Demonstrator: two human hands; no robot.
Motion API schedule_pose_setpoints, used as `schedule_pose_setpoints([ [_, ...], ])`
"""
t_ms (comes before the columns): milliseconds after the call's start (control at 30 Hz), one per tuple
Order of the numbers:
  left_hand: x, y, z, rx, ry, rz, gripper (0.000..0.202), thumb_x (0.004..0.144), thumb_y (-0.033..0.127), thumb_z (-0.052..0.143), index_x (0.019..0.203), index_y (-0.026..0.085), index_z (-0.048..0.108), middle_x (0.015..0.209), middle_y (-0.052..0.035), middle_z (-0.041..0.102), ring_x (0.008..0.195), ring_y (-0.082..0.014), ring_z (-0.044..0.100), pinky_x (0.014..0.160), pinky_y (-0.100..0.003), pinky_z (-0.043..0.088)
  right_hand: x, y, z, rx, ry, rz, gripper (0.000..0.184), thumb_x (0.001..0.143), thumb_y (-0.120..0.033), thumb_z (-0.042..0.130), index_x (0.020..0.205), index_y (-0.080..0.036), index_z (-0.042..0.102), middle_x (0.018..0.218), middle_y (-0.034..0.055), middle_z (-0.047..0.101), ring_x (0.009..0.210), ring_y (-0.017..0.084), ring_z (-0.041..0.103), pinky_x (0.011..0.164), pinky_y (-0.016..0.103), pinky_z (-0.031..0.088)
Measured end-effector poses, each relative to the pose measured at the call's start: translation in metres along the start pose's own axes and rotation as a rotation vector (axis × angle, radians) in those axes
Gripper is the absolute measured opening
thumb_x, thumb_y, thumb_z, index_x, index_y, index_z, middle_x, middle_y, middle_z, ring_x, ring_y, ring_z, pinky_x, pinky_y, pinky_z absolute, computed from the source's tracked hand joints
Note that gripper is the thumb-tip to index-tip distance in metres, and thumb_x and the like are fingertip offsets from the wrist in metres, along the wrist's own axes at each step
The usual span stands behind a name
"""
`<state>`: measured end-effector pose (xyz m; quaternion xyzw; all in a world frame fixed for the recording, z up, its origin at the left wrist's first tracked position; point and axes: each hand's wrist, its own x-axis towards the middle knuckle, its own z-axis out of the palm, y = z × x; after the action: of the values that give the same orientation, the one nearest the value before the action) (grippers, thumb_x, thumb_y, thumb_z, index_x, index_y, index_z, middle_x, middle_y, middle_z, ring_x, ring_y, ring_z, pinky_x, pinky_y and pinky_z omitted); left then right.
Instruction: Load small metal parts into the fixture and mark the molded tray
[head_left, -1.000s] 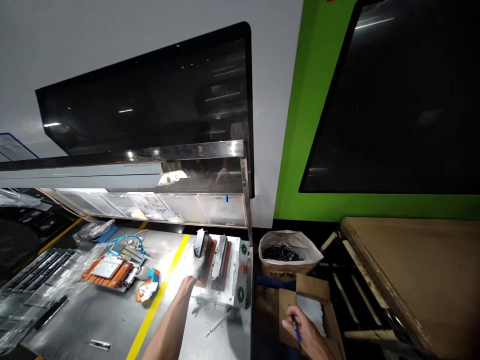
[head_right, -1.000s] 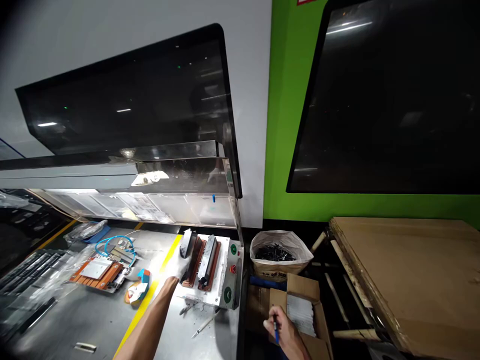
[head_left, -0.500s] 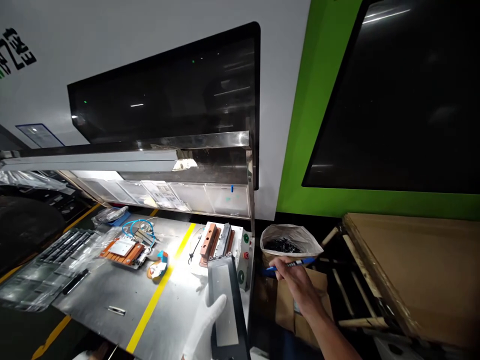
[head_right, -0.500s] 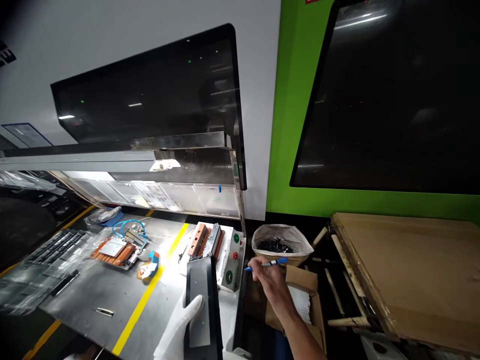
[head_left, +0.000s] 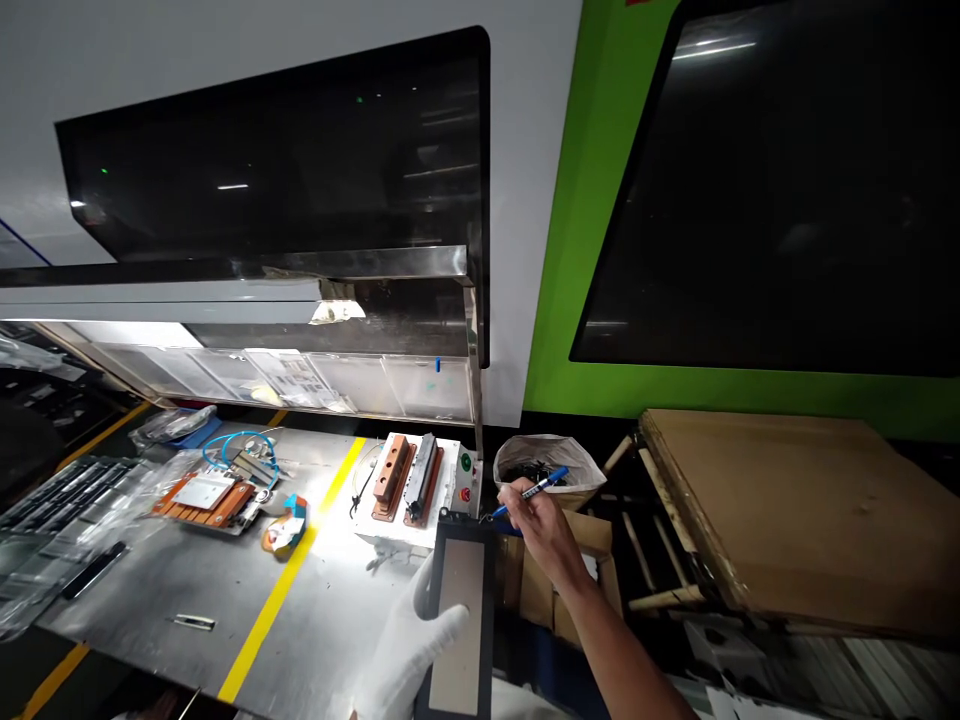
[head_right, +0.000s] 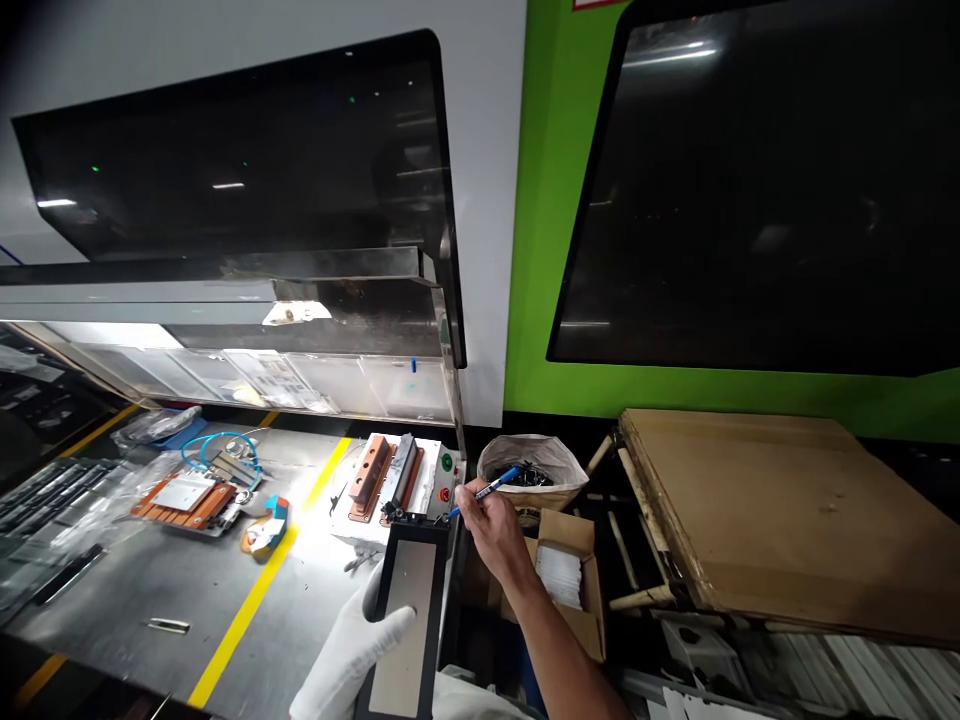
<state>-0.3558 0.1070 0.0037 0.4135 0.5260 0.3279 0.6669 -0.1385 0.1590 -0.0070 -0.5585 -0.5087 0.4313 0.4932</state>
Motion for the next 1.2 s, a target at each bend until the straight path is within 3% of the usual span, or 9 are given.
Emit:
schedule_pose_setpoints([
  [200, -0.011, 0.016, 0.008, 0.036, -0.043, -0.001, 0.051, 0.076, 0.042, 0.077, 0.125, 0.047, 0.065, 0.127, 0.002, 0.073, 0.131, -0.0358, 0.058, 0.11, -0.049, 0.048, -0.005, 0.001, -0.007, -0.013, 0.132, -0.001, 0.048, 0.096, -0.065, 0.043, 0.078, -0.021, 0.051, 0.062, -0.0043, 0.041, 0.06, 0.013, 0.04, 0.06, 0.028, 0.033],
  [433, -0.003, 0.006, 0.008, 0.01, -0.026, 0.019, 0.08, 0.062, 0.033, 0.088, 0.137, 0.028, 0.061, 0.124, -0.0108, 0.074, 0.127, -0.0404, 0.059, 0.11, -0.049, 0.049, -0.003, -0.017, 0.01, -0.022, -0.017, -0.098, 0.04, 0.098, -0.056, 0.047, 0.089, -0.02, 0.063, 0.067, -0.0017, 0.057, 0.068, 0.014, 0.055, 0.067, 0.027, 0.041],
  [633, -0.004, 0.001, 0.006, -0.038, -0.012, -0.019, 0.075, 0.059, 0.025, 0.09, 0.13, 0.028, 0.067, 0.115, -0.01, 0.077, 0.119, -0.0388, 0.065, 0.105, -0.046, 0.053, 0.002, -0.017, 0.023, -0.077, -0.093, -0.113, 0.04, 0.098, -0.056, 0.047, 0.086, -0.02, 0.061, 0.067, -0.0015, 0.06, 0.068, 0.015, 0.057, 0.068, 0.028, 0.042],
  [767, -0.007, 0.003, 0.005, -0.109, 0.015, -0.025, 0.077, 0.055, 0.022, 0.092, 0.128, 0.03, 0.068, 0.11, -0.0099, 0.078, 0.113, -0.0395, 0.068, 0.097, -0.045, 0.057, 0.001, -0.016, 0.021, -0.117, 0.004, -0.107, 0.044, 0.098, -0.059, 0.043, 0.084, -0.02, 0.059, 0.065, -0.0018, 0.054, 0.064, 0.015, 0.053, 0.063, 0.028, 0.04],
  [933, -0.008, 0.005, 0.004, -0.284, 0.14, -0.025, 0.072, 0.062, 0.029, 0.089, 0.13, 0.029, 0.064, 0.111, -0.0123, 0.077, 0.106, -0.0383, 0.071, 0.089, -0.045, 0.061, -0.02, -0.01, 0.009, -0.017, 0.105, -0.042, 0.042, 0.096, -0.057, 0.05, 0.115, -0.023, 0.065, 0.093, 0.0036, 0.069, 0.088, 0.021, 0.065, 0.082, 0.032, 0.05],
  [1033, -0.003, 0.005, 0.001, -0.426, 0.249, -0.018, 0.067, 0.074, 0.036, 0.081, 0.136, 0.03, 0.056, 0.116, -0.0117, 0.075, 0.107, -0.0342, 0.071, 0.091, -0.045, 0.061, -0.049, -0.003, 0.006, -0.066, 0.113, -0.023, 0.033, 0.095, -0.052, 0.054, 0.109, -0.024, 0.065, 0.093, 0.003, 0.071, 0.084, 0.02, 0.067, 0.076, 0.029, 0.052],
  [1100, 0.003, 0.006, -0.002, -0.515, 0.345, -0.01, 0.066, 0.077, 0.033, 0.077, 0.138, 0.031, 0.052, 0.117, -0.0101, 0.074, 0.108, -0.031, 0.072, 0.092, -0.043, 0.061, -0.07, 0.002, 0.008, -0.167, 0.085, -0.126, 0.021, 0.096, -0.043, 0.055, 0.098, -0.025, 0.065, 0.086, 0.0015, 0.07, 0.08, 0.018, 0.066, 0.073, 0.028, 0.052],
  [1200, 0.011, 0.008, -0.007, -0.608, 0.472, 0.0, 0.059, 0.078, 0.023, 0.075, 0.133, 0.029, 0.055, 0.116, -0.0075, 0.074, 0.103, -0.026, 0.073, 0.093, -0.04, 0.061, -0.093, 0.009, 0.013, -0.262, 0.038, -0.345, 0.008, 0.095, -0.027, 0.056, 0.092, -0.025, 0.063, 0.094, 0.0019, 0.07, 0.088, 0.017, 0.068, 0.081, 0.027, 0.053],
])
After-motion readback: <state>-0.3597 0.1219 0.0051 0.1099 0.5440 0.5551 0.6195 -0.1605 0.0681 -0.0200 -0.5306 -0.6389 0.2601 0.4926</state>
